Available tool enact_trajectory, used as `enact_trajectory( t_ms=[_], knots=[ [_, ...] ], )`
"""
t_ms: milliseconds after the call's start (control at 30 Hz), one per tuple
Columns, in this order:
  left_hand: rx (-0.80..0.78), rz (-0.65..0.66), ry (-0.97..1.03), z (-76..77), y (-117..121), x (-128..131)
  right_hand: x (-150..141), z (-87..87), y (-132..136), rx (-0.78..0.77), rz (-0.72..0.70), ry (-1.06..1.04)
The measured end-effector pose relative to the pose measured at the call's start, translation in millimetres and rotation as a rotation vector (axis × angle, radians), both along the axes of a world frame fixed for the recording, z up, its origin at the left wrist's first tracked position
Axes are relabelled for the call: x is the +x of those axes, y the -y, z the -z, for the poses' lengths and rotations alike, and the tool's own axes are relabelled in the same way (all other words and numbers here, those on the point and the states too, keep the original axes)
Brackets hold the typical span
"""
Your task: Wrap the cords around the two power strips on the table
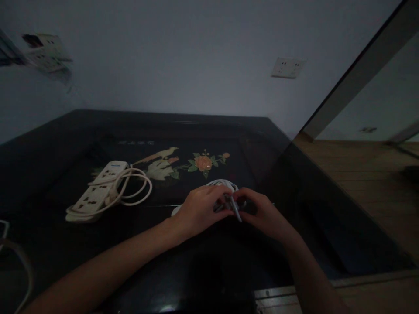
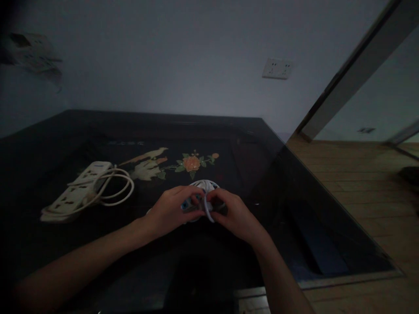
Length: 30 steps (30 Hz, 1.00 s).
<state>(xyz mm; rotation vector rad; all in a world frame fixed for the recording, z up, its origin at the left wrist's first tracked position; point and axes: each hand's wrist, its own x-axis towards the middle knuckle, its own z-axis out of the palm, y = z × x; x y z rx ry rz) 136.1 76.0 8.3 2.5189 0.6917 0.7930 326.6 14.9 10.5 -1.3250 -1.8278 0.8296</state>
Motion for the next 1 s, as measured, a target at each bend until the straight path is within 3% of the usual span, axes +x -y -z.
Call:
enact_trajectory(
  t_ms=[133,300,367,600,733,900,1000],
  knots=[
    [0.014,0.134,-0.043,-3.8,-6,-4,-1,0.5,0,0.017,0.011,0.013],
    [0.418,0.229,-0.106,-8.7,-9,-7,0,1.4,0,0.002,0.012,-0.009],
    [0.508,0.24,-0.093,-9.3,-8,-7,0,1.8,0,-0.003,-0.016,-0.017],
    [0.462,0.254,-0.041,-15.1,-15,-13,12,-3.0,-1,-0.01,-0.045,-0.043],
    [0.379,0.32,-0.117,-19.1,-20,-16,27,-4.0,-2,0.039,0.151,-0.157],
    [0.309,0.443,-0.197,-19.7,-9,-13,39,7.6,-13,0.202,0.558,-0.537],
    [0.28,0.495,-0.232,-22.6,-1,-12,41,15.9,-20,0.24,0.702,-0.711]
  ],
)
